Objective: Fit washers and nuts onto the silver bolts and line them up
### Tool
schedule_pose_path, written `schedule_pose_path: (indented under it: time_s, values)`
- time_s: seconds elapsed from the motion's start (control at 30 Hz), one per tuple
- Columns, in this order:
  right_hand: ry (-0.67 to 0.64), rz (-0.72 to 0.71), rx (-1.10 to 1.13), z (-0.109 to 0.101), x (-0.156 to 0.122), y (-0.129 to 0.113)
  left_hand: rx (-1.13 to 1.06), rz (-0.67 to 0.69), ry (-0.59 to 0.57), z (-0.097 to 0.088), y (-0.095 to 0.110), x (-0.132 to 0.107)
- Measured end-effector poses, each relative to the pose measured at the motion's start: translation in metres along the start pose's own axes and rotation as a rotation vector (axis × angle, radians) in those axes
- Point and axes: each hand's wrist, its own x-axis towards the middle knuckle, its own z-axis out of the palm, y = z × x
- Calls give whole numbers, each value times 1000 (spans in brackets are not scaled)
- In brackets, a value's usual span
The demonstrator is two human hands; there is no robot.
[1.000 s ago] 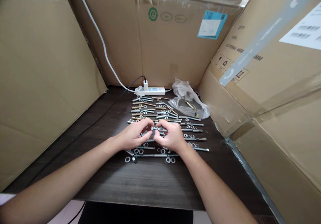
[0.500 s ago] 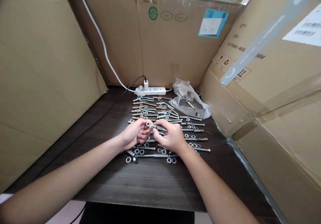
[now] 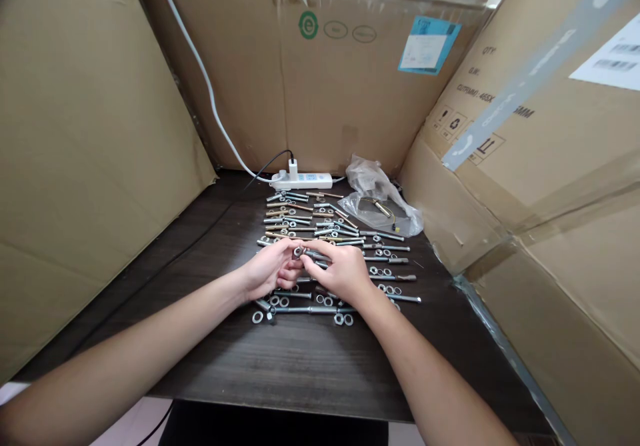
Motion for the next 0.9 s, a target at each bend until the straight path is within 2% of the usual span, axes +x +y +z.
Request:
schedule_pose_path:
  time_s: [0.33,0.63,0.9]
  values:
    - [-19,21,12,2,-1,3,-16,30,-9,-1,-3,1]
    - [-3,36,6,0,-3,1,3,-19,-46,0,-3,2]
    - [-30,-9,122,-1,-4,0,36,83,-50,0,-6,0]
